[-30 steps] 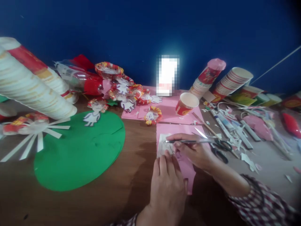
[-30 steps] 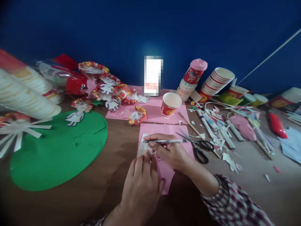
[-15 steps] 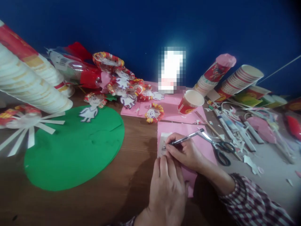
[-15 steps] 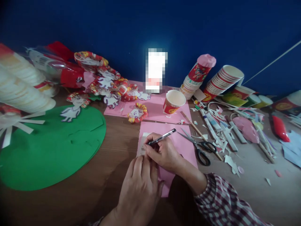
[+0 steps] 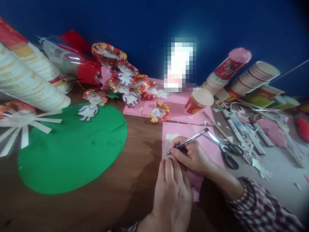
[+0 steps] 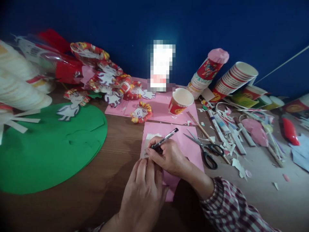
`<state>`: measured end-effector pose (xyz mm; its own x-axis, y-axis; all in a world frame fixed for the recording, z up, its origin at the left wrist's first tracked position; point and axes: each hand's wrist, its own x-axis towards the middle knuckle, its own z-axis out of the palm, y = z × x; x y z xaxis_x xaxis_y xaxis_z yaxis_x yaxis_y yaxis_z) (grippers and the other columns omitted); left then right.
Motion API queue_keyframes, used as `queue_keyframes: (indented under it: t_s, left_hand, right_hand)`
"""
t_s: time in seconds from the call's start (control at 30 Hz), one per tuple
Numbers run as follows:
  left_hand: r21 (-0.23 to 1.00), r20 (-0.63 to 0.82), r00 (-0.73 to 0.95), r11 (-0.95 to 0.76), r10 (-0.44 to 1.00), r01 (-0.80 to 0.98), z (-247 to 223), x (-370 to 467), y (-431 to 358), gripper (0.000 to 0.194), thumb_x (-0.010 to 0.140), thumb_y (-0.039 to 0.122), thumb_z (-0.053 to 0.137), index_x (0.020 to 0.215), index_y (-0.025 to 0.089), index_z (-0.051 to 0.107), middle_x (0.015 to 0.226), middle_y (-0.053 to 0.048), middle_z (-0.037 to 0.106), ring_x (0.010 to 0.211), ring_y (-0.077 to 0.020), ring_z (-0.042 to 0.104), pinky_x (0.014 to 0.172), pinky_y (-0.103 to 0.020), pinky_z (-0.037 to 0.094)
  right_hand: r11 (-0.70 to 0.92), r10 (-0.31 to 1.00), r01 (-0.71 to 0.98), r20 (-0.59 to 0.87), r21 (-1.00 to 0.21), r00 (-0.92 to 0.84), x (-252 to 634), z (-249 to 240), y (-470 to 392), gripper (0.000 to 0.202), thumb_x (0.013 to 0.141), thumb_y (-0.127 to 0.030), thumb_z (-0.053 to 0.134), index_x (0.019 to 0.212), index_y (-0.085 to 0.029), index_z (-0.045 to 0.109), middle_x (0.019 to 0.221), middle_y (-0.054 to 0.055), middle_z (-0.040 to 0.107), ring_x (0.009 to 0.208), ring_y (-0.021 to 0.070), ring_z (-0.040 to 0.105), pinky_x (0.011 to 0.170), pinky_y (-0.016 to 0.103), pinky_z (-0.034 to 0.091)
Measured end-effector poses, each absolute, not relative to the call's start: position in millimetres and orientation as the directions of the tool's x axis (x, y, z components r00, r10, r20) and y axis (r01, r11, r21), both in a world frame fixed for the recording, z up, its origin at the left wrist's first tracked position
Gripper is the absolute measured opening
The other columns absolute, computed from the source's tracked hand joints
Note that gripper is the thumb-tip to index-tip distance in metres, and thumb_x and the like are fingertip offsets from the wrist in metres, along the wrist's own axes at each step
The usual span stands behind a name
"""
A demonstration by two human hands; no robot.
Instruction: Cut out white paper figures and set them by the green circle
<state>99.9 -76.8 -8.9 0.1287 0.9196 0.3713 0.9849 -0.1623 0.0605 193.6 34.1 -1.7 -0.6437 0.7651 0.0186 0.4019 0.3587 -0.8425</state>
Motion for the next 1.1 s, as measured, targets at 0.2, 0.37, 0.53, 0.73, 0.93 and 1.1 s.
queue_keyframes:
  t_s: [0.2, 0.37, 0.53, 0.73, 0.93, 1.1]
  left_hand:
    - [0.056, 0.358, 0.143, -0.174, 0.923, 0.983, -5.8, 100.2, -77.8, 0.054, 0.062, 0.038, 0.077, 0.103, 0.004, 0.071, 0.104, -0.019, 0.069, 0.099, -0.0298, 0.059, 0.088, -0.041, 0.051]
    - [0.059, 0.341, 0.140, -0.170, 0.930, 0.984, -6.3, 99.9, -77.7, 0.053, 0.065, 0.039, 0.074, 0.105, 0.004, 0.070, 0.108, -0.019, 0.067, 0.102, -0.0300, 0.059, 0.090, -0.042, 0.051]
    - [0.065, 0.348, 0.140, -0.173, 0.927, 0.983, -6.6, 100.0, -78.3, 0.051, 0.068, 0.042, 0.072, 0.103, 0.004, 0.071, 0.107, -0.018, 0.068, 0.101, -0.0295, 0.059, 0.090, -0.042, 0.051]
    - [0.062, 0.327, 0.133, -0.162, 0.936, 0.985, -7.7, 100.4, -79.6, 0.054, 0.073, 0.045, 0.069, 0.109, 0.006, 0.069, 0.113, -0.018, 0.067, 0.104, -0.0292, 0.059, 0.090, -0.042, 0.051]
    - [0.063, 0.316, 0.147, -0.176, 0.937, 0.982, -7.1, 100.7, -81.1, 0.062, 0.070, 0.043, 0.072, 0.120, 0.008, 0.063, 0.117, -0.018, 0.066, 0.105, -0.0304, 0.060, 0.089, -0.041, 0.051]
    - [0.074, 0.322, 0.137, -0.169, 0.937, 0.983, -8.2, 101.6, -81.1, 0.059, 0.072, 0.042, 0.069, 0.118, 0.005, 0.064, 0.119, -0.021, 0.064, 0.106, -0.0319, 0.058, 0.090, -0.043, 0.050]
  right_hand:
    - [0.355, 0.759, 0.392, 0.017, -0.849, -0.651, 193.0, -2.3, 34.9, 0.007, 0.088, -0.022, 0.055, 0.083, -0.019, 0.059, 0.073, -0.001, 0.061, 0.067, 0.0120, 0.056, 0.062, 0.023, 0.044]
    - [0.350, 0.754, 0.387, 0.011, -0.853, -0.657, 192.3, -2.0, 34.8, 0.007, 0.088, -0.022, 0.055, 0.083, -0.019, 0.058, 0.073, -0.001, 0.061, 0.067, 0.0123, 0.056, 0.062, 0.023, 0.044]
    - [0.339, 0.752, 0.397, -0.008, -0.853, -0.659, 192.6, -0.2, 33.8, 0.009, 0.089, -0.023, 0.054, 0.082, -0.019, 0.058, 0.074, 0.000, 0.061, 0.067, 0.0130, 0.056, 0.062, 0.024, 0.044]
    - [0.243, 0.794, 0.357, -0.027, -0.902, -0.608, 192.5, -0.1, 34.6, 0.010, 0.089, -0.025, 0.055, 0.082, -0.019, 0.057, 0.071, 0.000, 0.059, 0.063, 0.0125, 0.055, 0.058, 0.023, 0.044]
    - [0.224, 0.874, 0.256, 0.078, -0.940, -0.479, 198.3, 15.4, 39.5, 0.006, 0.087, -0.025, 0.057, 0.088, -0.019, 0.057, 0.075, 0.000, 0.057, 0.064, 0.0120, 0.054, 0.057, 0.022, 0.045]
    - [0.231, 0.802, 0.405, -0.063, -0.885, -0.594, 194.9, 29.2, 45.9, 0.008, 0.089, -0.026, 0.054, 0.084, -0.020, 0.054, 0.068, -0.002, 0.052, 0.057, 0.0102, 0.047, 0.051, 0.021, 0.039]
